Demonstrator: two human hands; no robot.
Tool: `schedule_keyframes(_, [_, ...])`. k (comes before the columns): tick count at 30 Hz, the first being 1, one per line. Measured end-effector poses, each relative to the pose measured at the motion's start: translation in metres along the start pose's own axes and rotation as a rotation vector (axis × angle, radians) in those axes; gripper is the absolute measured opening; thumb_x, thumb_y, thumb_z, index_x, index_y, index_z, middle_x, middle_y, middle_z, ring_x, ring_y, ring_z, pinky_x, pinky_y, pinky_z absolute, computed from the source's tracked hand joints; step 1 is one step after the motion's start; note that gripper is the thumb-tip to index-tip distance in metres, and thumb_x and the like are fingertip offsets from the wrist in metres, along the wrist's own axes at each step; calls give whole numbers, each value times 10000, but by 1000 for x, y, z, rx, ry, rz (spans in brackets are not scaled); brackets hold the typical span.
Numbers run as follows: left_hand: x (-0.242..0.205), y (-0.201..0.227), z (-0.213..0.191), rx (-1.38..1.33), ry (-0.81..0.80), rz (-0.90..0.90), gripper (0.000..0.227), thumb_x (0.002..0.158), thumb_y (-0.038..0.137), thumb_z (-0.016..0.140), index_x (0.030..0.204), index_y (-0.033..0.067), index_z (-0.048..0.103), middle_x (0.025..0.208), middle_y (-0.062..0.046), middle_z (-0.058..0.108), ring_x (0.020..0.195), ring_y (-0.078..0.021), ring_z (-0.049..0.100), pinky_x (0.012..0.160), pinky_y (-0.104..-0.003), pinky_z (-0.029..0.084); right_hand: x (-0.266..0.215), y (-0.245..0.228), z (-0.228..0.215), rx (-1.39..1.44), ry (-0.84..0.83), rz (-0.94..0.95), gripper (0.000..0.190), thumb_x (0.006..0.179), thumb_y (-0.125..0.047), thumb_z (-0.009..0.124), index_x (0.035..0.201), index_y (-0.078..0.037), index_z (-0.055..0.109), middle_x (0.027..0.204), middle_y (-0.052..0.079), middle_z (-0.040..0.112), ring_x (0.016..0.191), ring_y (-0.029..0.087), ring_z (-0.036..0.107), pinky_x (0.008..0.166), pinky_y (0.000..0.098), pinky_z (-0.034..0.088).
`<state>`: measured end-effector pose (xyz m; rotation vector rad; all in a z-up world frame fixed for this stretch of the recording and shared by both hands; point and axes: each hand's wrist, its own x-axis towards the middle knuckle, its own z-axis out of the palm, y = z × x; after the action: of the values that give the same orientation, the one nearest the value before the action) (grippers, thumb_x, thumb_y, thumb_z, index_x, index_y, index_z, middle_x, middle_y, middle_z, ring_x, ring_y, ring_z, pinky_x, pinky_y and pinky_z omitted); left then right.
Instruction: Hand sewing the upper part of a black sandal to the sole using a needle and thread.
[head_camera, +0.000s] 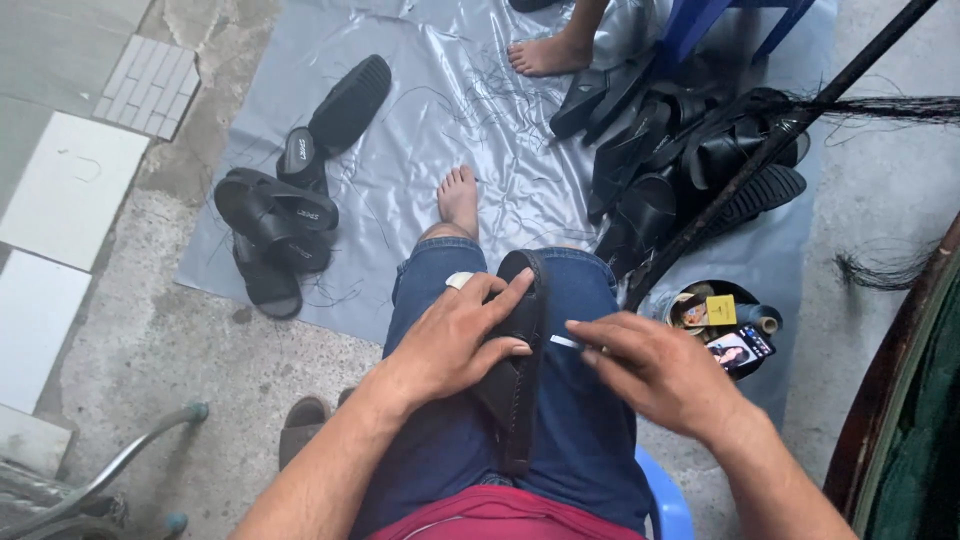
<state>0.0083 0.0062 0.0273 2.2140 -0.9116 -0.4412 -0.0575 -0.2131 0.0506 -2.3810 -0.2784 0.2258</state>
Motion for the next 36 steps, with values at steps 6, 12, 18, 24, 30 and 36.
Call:
schedule_keyframes(6, [0, -31, 16, -31, 105, 138, 628, 844, 317, 571, 1354, 48, 322, 1203, -206, 502, 1086, -351, 502, 898, -396, 386, -40, 2, 84, 298, 141, 31, 814, 630, -357, 805, 1300, -105, 417, 1298, 84, 509, 1183, 203, 502, 990, 319, 366])
schedule_keyframes(12, [-27, -8, 18, -44, 104, 208, 711, 799, 271, 653, 1392, 147, 279, 1109, -140, 517, 1001, -266, 535, 857, -368, 431, -72, -37, 106, 223, 221, 146, 690, 747, -169, 617, 1359, -117, 302, 1200, 110, 419, 748, 205, 624, 604, 376, 539])
schedule_keyframes(18, [-34, -5, 14, 21, -86, -44, 762, 779, 327, 618, 1421, 250, 216, 1143, -45, 481, 1028, -218, 510, 826, -363, 444, -78, -42, 103, 215, 135, 159, 677, 762, -175, 603, 1364, -135, 294, 1240, 91, 414, 1014, 304, 564, 629, 461, 528])
schedule_keyframes(24, [-35, -12, 10, -137, 5, 104, 724, 791, 352, 640, 1387, 133, 292, 1195, -115, 493, 1116, -265, 504, 938, -342, 362, -71, -25, 60, 194, 58, 34, 356, 857, -283, 533, 1182, -141, 570, 1139, 68, 596, 1064, 189, 578, 919, 305, 411])
schedule_keyframes(30, [-34, -10, 14, -142, 10, 25, 740, 784, 319, 661, 1398, 212, 263, 1207, -89, 471, 1114, -262, 489, 891, -369, 411, -43, -11, 10, -59, -53, -54, 378, 862, -207, 483, 1238, -203, 516, 1006, 36, 602, 856, 214, 630, 655, 324, 492])
schedule_keyframes(36, [-36, -10, 16, -150, 119, 65, 772, 758, 362, 688, 1386, 183, 278, 1302, -104, 464, 1176, -285, 472, 938, -411, 374, -15, -10, -3, -176, -115, -142, 338, 803, -180, 557, 1133, -232, 603, 975, -14, 634, 858, 178, 643, 612, 338, 513])
